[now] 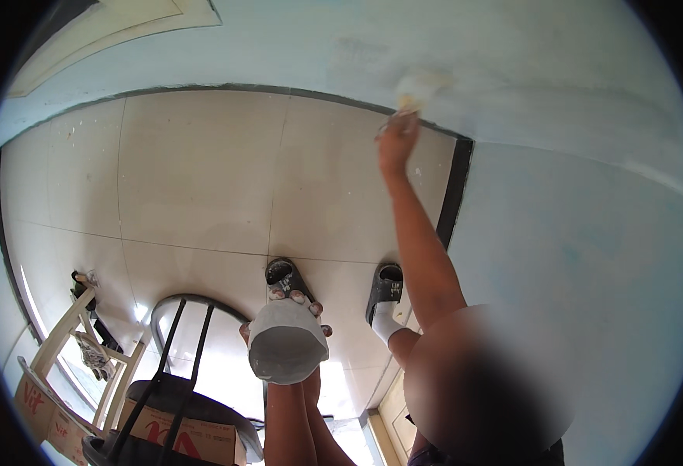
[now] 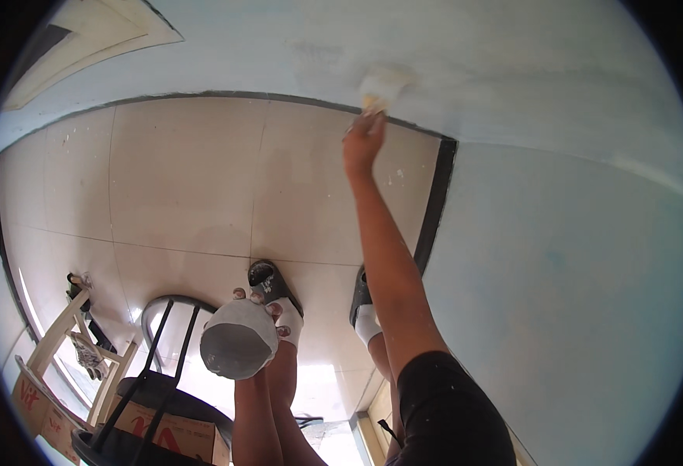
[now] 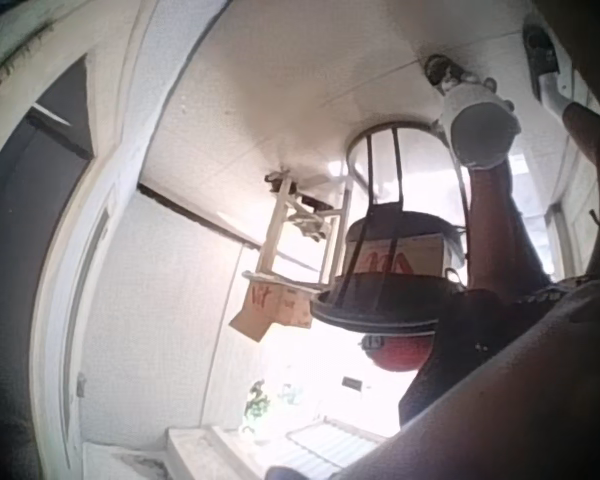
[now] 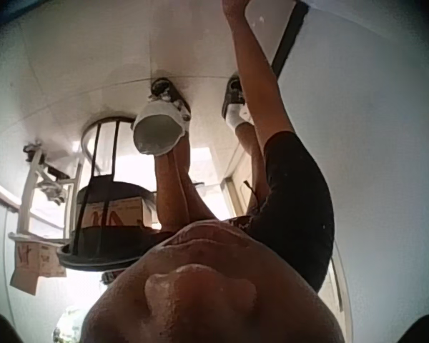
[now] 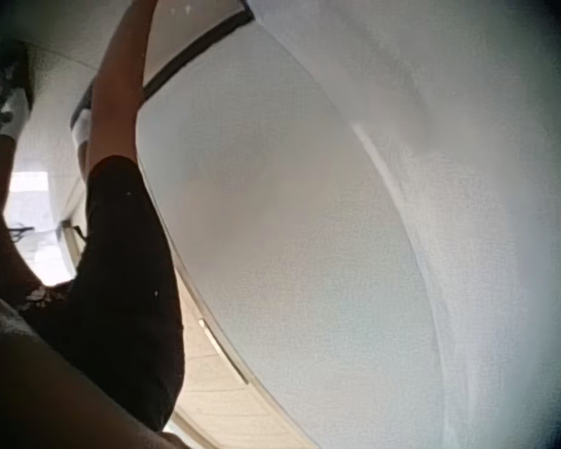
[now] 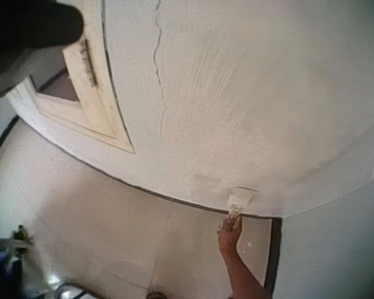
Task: Painting a door frame and wall using a brush and a small container of white paint.
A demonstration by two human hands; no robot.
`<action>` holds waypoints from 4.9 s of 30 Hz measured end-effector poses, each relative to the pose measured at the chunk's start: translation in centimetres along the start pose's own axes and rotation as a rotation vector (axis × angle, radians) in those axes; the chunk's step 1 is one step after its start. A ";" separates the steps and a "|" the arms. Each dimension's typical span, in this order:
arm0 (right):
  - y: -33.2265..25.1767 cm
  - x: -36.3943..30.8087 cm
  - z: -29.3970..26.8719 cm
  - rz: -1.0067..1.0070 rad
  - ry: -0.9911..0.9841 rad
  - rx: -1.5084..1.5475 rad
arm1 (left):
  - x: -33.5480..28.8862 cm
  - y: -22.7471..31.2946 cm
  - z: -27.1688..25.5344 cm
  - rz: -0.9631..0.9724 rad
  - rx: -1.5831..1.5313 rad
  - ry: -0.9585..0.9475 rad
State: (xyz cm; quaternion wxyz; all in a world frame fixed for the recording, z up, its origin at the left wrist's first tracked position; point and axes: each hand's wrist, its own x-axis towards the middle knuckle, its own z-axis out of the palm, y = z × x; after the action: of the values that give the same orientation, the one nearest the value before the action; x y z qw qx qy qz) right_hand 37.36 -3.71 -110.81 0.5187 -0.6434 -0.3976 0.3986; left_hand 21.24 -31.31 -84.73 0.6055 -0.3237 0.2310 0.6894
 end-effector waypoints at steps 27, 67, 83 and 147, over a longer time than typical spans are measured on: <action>-7.8 -0.4 -14.3 0.301 0.054 0.022 | 0.3 1.5 -8.4 -0.156 -0.104 -0.438; 11.2 2.1 -8.3 0.847 -0.170 -0.198 | 1.2 -3.9 -4.9 0.006 0.070 -0.056; -0.8 8.1 -19.8 0.046 0.141 0.119 | 1.7 -3.2 -4.4 -0.100 0.044 -0.147; -3.1 7.7 -25.8 0.587 0.041 -0.051 | 1.7 -6.8 -7.4 -0.174 0.165 -0.207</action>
State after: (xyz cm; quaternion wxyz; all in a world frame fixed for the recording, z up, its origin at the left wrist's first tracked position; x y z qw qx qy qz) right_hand 63.72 -5.12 -104.78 0.3730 -0.7516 -0.1938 0.5083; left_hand 29.06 -34.31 -90.50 0.7080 -0.2188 0.1942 0.6428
